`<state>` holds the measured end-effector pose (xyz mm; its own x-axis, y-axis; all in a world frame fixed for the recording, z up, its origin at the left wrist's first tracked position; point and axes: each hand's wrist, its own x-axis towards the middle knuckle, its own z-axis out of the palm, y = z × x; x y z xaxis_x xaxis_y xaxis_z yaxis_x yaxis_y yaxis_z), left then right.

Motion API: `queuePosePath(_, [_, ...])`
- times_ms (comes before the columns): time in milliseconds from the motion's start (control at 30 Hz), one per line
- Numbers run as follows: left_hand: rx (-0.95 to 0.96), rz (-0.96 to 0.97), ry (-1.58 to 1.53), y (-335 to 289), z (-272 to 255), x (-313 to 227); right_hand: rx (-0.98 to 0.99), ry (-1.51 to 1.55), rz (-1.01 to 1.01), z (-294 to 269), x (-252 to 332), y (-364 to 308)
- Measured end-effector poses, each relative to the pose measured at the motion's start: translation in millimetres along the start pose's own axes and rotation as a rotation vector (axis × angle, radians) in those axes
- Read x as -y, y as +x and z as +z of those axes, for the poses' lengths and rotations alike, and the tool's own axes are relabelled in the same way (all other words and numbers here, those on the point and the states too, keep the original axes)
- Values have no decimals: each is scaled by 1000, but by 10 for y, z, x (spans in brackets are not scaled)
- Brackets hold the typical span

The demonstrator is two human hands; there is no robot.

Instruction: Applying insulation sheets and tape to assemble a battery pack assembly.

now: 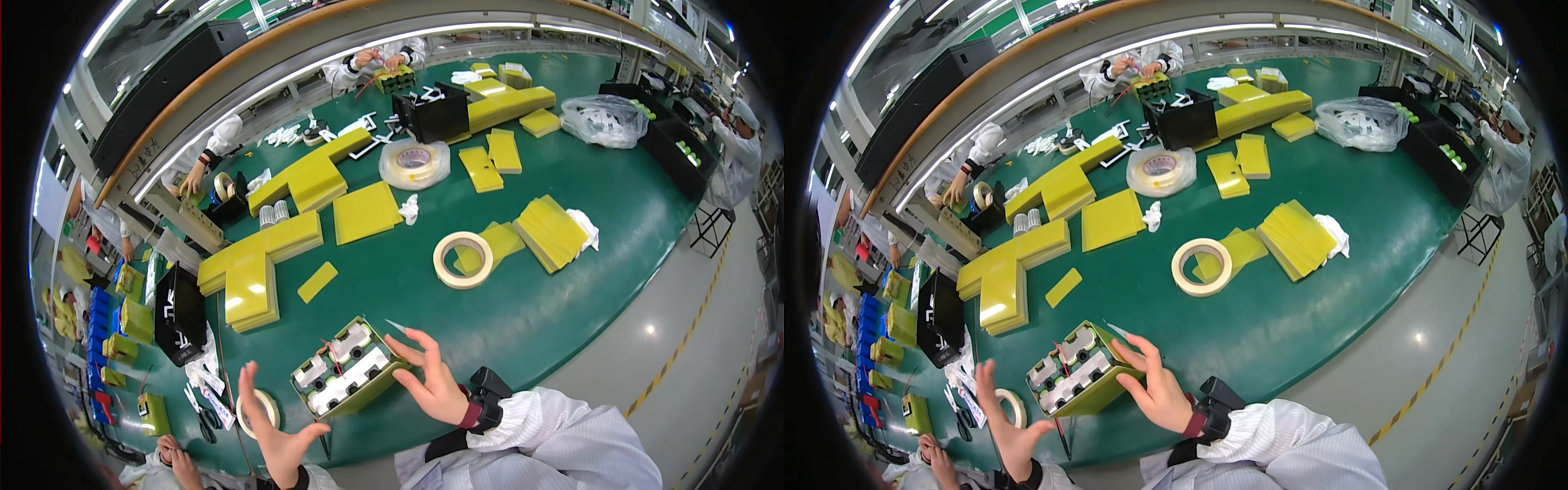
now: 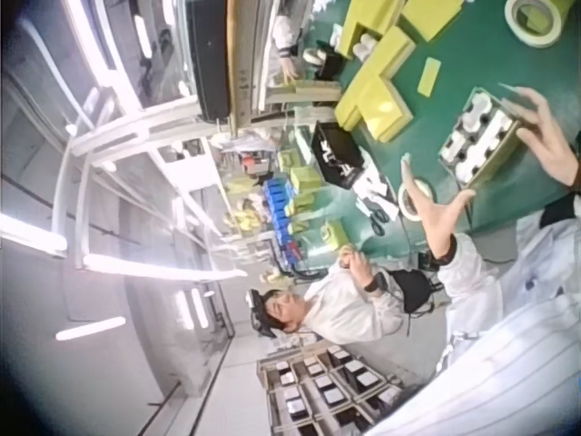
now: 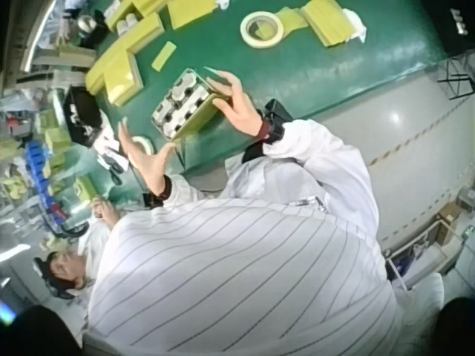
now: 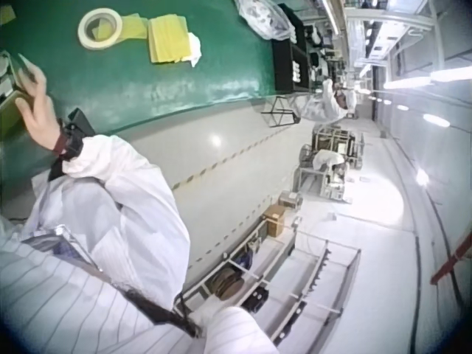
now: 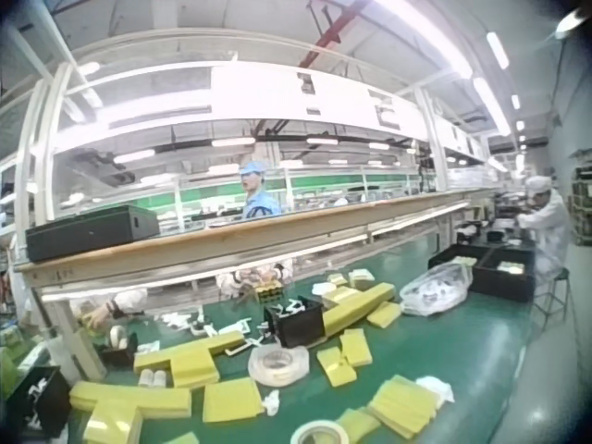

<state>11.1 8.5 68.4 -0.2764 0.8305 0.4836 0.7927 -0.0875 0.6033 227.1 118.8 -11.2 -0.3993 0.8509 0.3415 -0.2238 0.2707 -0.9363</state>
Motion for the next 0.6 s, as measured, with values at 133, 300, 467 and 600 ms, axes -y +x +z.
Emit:
queuePosePath(133, [108,229,183,187,275,-435,-47,-74,47,-57,42,105])
queuePosePath(300, [367,239,409,539,708,-747,-58,-58,106,-82,-34,115])
queuePosePath(467, [498,295,315,596,849,-565,-45,-52,103,-110,-7,136])
queuePosePath(600, [506,274,339,604,869,-644,-139,-23,117,-344,73,215])
